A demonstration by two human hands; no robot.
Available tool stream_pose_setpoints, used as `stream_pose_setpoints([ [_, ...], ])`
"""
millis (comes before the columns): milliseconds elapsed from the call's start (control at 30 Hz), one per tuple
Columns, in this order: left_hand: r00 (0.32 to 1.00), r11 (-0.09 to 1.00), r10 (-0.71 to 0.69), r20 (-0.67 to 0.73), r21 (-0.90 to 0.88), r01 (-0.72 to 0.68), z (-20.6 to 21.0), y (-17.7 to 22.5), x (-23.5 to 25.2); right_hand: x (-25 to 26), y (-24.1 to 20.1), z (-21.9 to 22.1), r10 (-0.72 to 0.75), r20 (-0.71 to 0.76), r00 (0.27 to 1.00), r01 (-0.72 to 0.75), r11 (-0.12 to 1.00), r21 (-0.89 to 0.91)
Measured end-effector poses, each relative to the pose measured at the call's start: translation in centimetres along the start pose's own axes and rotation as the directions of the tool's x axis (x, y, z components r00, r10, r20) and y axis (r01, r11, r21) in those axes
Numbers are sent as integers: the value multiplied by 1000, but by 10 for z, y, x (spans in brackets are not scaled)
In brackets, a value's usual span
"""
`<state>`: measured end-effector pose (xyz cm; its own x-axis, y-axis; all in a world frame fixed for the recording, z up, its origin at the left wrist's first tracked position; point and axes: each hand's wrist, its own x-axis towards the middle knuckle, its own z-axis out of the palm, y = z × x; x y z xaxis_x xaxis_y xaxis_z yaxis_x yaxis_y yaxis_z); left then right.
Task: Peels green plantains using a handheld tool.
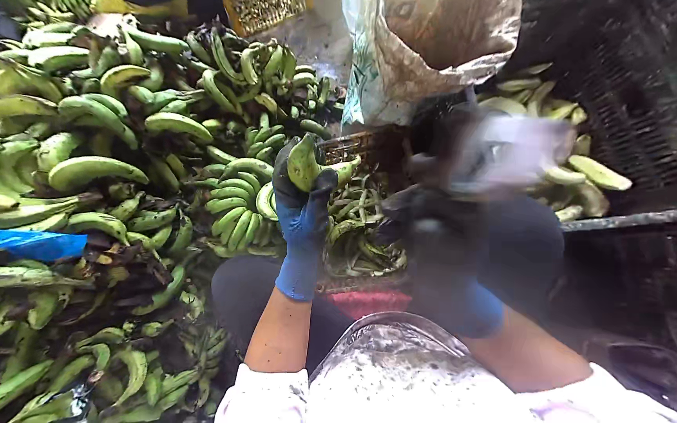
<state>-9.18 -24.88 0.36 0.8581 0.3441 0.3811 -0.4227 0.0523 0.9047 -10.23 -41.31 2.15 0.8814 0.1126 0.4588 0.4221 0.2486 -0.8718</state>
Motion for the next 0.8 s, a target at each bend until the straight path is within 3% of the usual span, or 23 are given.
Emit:
stream_pose_setpoints([
  [33,1000,1000,-12,10,-24,13,0,2,-3,4,-2,-3,-31,34,999,33,998,-55],
  [67,999,998,-36,15,-57,36,-2,5,-4,0,8,-9,36,87,996,-22,987,-162],
  [100,997,991,-73,23,-110,75,-4,10,-4,-12,26,-15,203,127,971,-163,949,-269],
  [167,972,934,-222,78,-270,235,-12,20,5,-36,56,-24,608,227,761,-510,777,-369],
  [200,945,878,-305,119,-350,328,-18,22,17,-33,58,-25,718,245,651,-627,691,-361],
  [233,919,835,-344,194,-384,394,-23,21,29,-21,52,-24,760,247,602,-697,650,-302],
  [267,889,808,-376,261,-377,452,-28,20,36,-5,41,-25,751,234,617,-721,659,-215],
  [333,835,775,-465,294,-321,544,-26,25,50,39,35,-42,553,208,807,-525,833,-175],
  [367,818,768,-495,291,-294,569,-21,27,59,66,36,-52,360,210,909,-290,908,-301],
  [400,809,767,-508,295,-272,581,-17,27,65,90,36,-60,168,226,960,-24,850,-527],
  [433,812,779,-501,299,-255,574,-13,25,71,109,34,-66,36,283,959,174,712,-680],
  [500,856,845,-452,252,-187,501,-7,22,81,118,32,-62,-103,355,929,351,543,-763],
  [567,895,893,-416,159,-114,435,1,19,85,102,38,-53,-131,382,915,380,597,-706],
  [633,877,876,-437,199,-128,465,5,11,80,93,51,-47,-129,342,931,342,640,-688],
  [733,721,693,-592,361,-229,683,14,0,57,117,68,-55,-276,101,956,214,418,-883],
  [800,678,654,-616,402,-220,724,14,-1,55,139,66,-64,-326,7,945,140,388,-911],
])
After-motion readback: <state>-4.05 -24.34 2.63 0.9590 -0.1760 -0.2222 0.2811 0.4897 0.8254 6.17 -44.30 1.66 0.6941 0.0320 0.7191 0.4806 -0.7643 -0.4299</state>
